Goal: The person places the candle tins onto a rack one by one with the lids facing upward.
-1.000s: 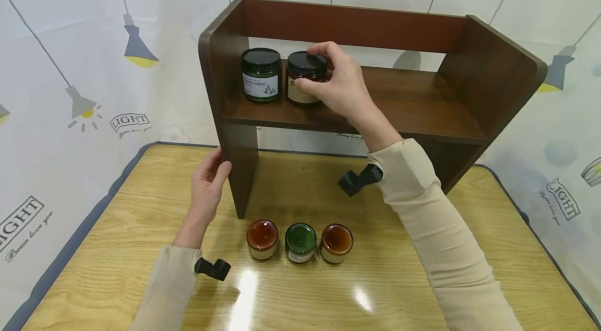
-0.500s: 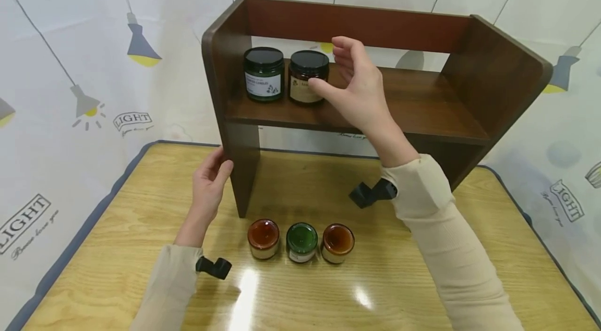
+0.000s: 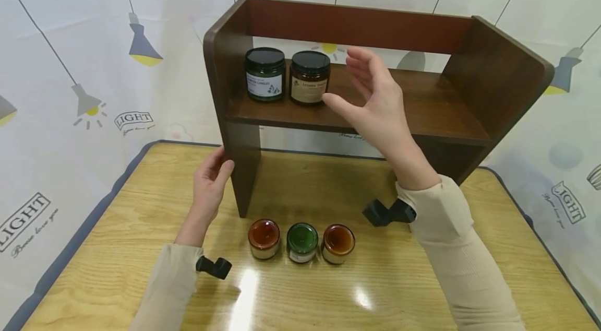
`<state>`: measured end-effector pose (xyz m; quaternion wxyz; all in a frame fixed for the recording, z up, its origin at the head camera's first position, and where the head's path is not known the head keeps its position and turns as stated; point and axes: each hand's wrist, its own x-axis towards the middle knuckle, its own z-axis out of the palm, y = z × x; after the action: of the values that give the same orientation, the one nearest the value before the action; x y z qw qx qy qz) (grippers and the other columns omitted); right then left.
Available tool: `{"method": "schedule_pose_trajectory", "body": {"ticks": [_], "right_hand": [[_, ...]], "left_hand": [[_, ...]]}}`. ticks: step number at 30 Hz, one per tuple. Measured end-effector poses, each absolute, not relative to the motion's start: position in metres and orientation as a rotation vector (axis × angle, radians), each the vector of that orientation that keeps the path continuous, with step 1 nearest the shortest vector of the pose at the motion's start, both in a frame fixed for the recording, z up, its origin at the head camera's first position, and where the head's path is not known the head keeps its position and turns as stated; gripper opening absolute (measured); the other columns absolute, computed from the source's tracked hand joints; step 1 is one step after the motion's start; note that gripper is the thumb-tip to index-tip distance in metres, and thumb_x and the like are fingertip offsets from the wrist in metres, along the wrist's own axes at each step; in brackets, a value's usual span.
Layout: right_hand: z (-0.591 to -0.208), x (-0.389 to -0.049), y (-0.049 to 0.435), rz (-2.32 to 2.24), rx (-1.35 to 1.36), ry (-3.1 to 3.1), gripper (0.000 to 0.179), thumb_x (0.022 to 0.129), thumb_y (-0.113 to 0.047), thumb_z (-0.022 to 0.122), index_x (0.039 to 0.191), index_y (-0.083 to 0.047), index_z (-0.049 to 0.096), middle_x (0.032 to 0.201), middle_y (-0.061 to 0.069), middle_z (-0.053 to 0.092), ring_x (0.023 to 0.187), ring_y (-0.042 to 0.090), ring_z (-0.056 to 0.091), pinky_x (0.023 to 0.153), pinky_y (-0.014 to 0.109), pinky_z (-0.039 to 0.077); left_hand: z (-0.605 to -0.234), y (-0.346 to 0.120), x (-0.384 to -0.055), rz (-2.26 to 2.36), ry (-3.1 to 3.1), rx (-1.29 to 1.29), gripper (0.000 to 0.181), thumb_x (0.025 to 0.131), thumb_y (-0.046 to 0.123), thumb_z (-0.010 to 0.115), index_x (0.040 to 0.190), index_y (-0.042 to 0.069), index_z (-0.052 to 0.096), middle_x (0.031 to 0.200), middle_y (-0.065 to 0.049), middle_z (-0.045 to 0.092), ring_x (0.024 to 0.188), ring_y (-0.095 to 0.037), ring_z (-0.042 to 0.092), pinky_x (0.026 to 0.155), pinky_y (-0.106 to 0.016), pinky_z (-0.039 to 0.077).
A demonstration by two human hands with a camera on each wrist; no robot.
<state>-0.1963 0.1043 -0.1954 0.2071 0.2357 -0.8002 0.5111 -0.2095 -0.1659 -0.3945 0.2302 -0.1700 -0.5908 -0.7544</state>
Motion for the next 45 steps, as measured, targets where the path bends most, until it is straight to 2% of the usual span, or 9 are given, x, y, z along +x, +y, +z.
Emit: {"method": "schedule_pose_trajectory", "body": {"ticks": [2,6,19,31,38,45], "right_hand": [[-0.197,-0.193,0.108,1.407,0.667,-2.207,0.063,0.080,-0.003,0.073,0.134,0.001,0.041,0.133,0.010,0.046,0.125,0.015,0.044,0.103,0.027,0.035],[-0.203,-0.187,0.114,1.365,0.672,-2.176,0.060,0.079,-0.001,0.073,0.131,0.003,0.044,0.131,0.010,0.048,0.123,0.014,0.045,0.102,0.028,0.036],[-0.220,-0.165,0.119,1.294,0.758,-2.134,0.062,0.075,0.005,0.075,0.129,0.007,0.045,0.130,0.013,0.049,0.123,0.017,0.046,0.102,0.029,0.037],[-0.244,-0.150,0.118,1.296,0.798,-2.091,0.060,0.071,0.011,0.074,0.125,0.011,0.047,0.126,0.021,0.049,0.121,0.019,0.047,0.100,0.029,0.038],[-0.257,-0.141,0.123,1.339,0.771,-2.090,0.057,0.069,0.015,0.074,0.120,0.011,0.050,0.124,0.018,0.051,0.119,0.022,0.048,0.099,0.031,0.040],[-0.267,-0.132,0.130,1.369,0.794,-2.095,0.056,0.067,0.018,0.074,0.118,0.011,0.052,0.122,0.015,0.054,0.118,0.022,0.050,0.098,0.028,0.040]], "left_hand": [[-0.395,-0.165,-0.210,-2.078,-1.626,-0.469,0.030,0.092,0.003,0.058,0.121,0.004,0.062,0.108,0.003,0.063,0.098,-0.007,0.056,0.083,-0.018,0.044],[-0.395,-0.164,-0.210,-2.086,-1.622,-0.466,0.029,0.092,0.003,0.057,0.118,0.015,0.064,0.108,0.005,0.063,0.098,-0.007,0.056,0.082,-0.018,0.044],[-0.397,-0.165,-0.211,-2.080,-1.610,-0.479,0.032,0.092,0.001,0.056,0.114,0.023,0.065,0.107,0.009,0.063,0.097,-0.006,0.055,0.083,-0.018,0.044],[-0.397,-0.165,-0.212,-2.047,-1.607,-0.502,0.030,0.092,0.002,0.057,0.116,0.019,0.065,0.105,0.008,0.064,0.094,-0.006,0.056,0.080,-0.017,0.044],[-0.396,-0.164,-0.212,-2.050,-1.605,-0.510,0.029,0.093,0.004,0.057,0.118,0.017,0.065,0.107,0.008,0.063,0.094,-0.006,0.056,0.080,-0.018,0.044],[-0.397,-0.164,-0.212,-2.065,-1.603,-0.488,0.029,0.093,0.003,0.057,0.118,0.016,0.065,0.106,0.008,0.063,0.094,-0.006,0.056,0.079,-0.018,0.044]]}}
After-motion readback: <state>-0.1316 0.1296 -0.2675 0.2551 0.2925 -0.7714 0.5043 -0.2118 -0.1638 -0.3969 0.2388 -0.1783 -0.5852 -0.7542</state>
